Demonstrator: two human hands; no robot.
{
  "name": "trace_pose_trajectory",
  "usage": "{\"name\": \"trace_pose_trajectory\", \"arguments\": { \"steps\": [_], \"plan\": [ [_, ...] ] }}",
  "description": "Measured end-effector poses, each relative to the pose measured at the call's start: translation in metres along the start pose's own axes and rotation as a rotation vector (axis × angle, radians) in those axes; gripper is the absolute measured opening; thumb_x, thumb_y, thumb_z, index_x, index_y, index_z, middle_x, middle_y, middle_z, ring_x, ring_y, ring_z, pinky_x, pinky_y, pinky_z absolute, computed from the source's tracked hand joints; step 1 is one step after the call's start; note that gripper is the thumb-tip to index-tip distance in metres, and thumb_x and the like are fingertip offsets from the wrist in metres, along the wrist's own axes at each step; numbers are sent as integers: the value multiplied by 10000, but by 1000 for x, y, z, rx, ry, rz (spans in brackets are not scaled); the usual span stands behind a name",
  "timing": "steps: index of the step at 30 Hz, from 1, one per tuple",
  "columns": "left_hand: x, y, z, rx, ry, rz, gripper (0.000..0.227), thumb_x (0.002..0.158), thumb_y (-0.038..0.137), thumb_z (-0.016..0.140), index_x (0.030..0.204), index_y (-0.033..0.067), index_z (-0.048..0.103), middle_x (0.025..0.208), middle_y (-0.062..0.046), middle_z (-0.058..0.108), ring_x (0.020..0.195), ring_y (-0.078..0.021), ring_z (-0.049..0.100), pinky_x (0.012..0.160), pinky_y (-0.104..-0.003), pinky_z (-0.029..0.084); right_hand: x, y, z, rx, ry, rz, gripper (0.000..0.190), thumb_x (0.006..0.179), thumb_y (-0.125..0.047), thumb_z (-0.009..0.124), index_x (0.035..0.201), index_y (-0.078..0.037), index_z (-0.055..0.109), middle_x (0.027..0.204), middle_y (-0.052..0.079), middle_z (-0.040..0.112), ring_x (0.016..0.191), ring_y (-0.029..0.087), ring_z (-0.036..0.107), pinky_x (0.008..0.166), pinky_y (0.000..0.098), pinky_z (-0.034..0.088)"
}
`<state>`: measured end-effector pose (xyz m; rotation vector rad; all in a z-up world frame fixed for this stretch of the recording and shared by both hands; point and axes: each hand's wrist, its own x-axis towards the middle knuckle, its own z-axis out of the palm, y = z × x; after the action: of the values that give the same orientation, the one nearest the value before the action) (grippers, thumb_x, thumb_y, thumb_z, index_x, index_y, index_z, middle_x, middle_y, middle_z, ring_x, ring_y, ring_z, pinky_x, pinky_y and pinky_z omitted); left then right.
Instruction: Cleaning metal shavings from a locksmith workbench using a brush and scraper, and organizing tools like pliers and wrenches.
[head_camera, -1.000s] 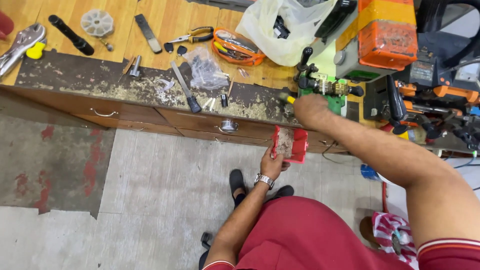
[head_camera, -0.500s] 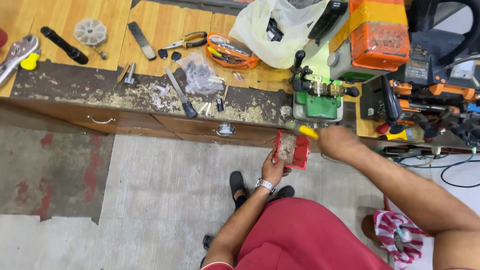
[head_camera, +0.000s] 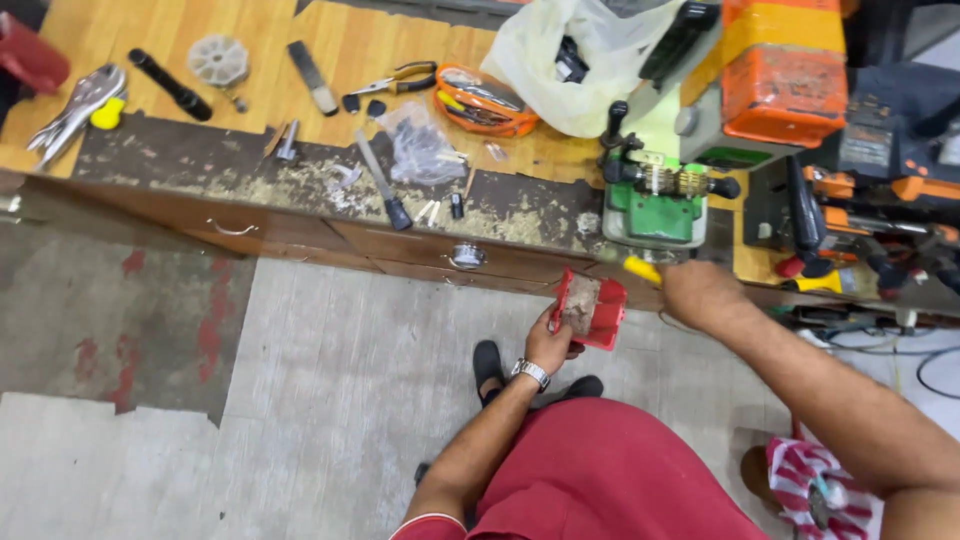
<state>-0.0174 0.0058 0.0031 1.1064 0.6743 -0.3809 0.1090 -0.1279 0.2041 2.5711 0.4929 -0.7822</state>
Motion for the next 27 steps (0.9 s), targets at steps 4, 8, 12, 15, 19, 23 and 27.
{"name": "trace_pose_trajectory", "arguments": {
  "steps": [4, 8, 12, 15, 19, 23, 27],
  "plan": [
    [1, -3, -2, -14, 12, 10, 647, 913, 127, 554, 1546, 125, 423, 1015, -400, 672, 780, -408, 751, 684, -401, 676, 20, 1, 31, 28, -3, -12, 297, 919, -90, 547, 988, 25, 812, 922, 248, 793, 957, 411, 773, 790, 524, 624],
    [-3, 6, -16, -68, 25, 4, 633, 937, 164, 561, 1550, 117, 410, 1030, -397, 667, 787, -413, 750, 678, -407, 679, 6, -2, -20, 130, -35, -67, 337, 902, -206, 616, 1148, -73, 804, 1035, 256, 791, 1054, 430, 749, 858, 519, 624],
    [-1, 6, -28, -54, 45, 20, 624, 943, 171, 561, 1549, 131, 421, 1051, -410, 659, 813, -436, 742, 690, -412, 676, 41, -13, 19, 59, 74, -48, 287, 903, -145, 584, 1008, -19, 820, 906, 249, 785, 925, 402, 778, 751, 507, 629],
    [0, 10, -38, -57, 58, 18, 630, 935, 161, 565, 1549, 143, 424, 1071, -416, 653, 833, -450, 738, 698, -424, 674, 14, -28, -10, 51, 70, -93, 286, 895, -161, 596, 1046, -44, 810, 911, 240, 787, 921, 406, 778, 740, 524, 630],
    [-1, 10, -46, -79, 77, 18, 644, 932, 140, 570, 1555, 124, 407, 1100, -439, 630, 855, -477, 725, 699, -437, 665, 21, -45, -24, 70, 189, -66, 378, 982, -159, 440, 1162, -95, 766, 886, 223, 785, 896, 434, 777, 679, 597, 606],
    [-3, 15, -39, -47, 85, 29, 629, 913, 120, 580, 1530, 140, 457, 1125, -452, 620, 865, -489, 719, 693, -446, 670, 123, -61, 20, -11, 402, 75, 400, 1080, -202, 402, 1339, -54, 668, 896, 299, 739, 827, 527, 728, 552, 765, 456],
    [9, 13, -29, -71, 33, 37, 655, 912, 129, 575, 1549, 163, 428, 1014, -402, 666, 799, -421, 746, 653, -383, 677, 192, -67, 34, 20, 421, 48, 504, 1001, -58, 420, 1498, 0, 483, 967, 299, 699, 853, 520, 709, 571, 677, 517]
  ]
}}
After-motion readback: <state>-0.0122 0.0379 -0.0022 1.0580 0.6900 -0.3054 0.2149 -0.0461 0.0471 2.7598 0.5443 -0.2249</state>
